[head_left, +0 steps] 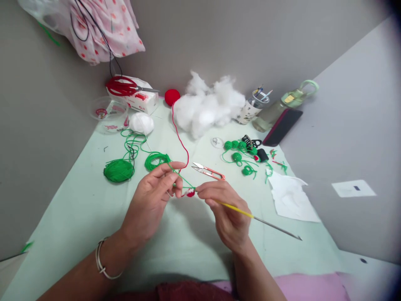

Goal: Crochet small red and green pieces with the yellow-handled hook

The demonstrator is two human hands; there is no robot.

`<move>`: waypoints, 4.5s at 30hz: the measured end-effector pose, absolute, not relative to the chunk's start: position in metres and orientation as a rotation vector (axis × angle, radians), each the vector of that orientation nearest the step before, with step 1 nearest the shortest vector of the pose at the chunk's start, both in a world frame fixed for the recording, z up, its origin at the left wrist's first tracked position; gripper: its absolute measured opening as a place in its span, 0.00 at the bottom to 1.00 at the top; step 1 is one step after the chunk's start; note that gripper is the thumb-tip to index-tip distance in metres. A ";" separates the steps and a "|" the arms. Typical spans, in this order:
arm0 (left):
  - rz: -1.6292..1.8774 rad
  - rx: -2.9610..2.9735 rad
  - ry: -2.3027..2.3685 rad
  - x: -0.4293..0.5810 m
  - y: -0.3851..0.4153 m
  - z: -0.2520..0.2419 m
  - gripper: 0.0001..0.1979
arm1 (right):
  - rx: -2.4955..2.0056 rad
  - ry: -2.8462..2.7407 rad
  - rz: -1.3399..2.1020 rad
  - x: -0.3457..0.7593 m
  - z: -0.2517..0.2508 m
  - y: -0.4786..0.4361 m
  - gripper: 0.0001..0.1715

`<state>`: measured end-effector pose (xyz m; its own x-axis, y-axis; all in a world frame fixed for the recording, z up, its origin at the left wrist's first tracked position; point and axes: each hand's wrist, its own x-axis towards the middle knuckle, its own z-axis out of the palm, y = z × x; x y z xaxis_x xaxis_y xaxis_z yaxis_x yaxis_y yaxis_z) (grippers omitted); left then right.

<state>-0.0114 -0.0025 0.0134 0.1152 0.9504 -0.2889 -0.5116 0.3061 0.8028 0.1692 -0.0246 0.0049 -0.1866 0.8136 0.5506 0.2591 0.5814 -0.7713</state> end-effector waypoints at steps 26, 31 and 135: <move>1.043 0.762 0.876 -0.005 -0.011 0.011 0.35 | -0.992 -2.055 -0.144 0.168 -0.003 -0.039 0.30; 0.811 0.482 0.695 -0.011 -0.008 0.010 0.32 | -0.910 -1.839 0.130 0.166 -0.003 -0.037 0.25; 1.027 0.745 0.919 -0.007 -0.007 0.002 0.17 | -0.957 -1.764 0.454 0.165 0.001 -0.029 0.15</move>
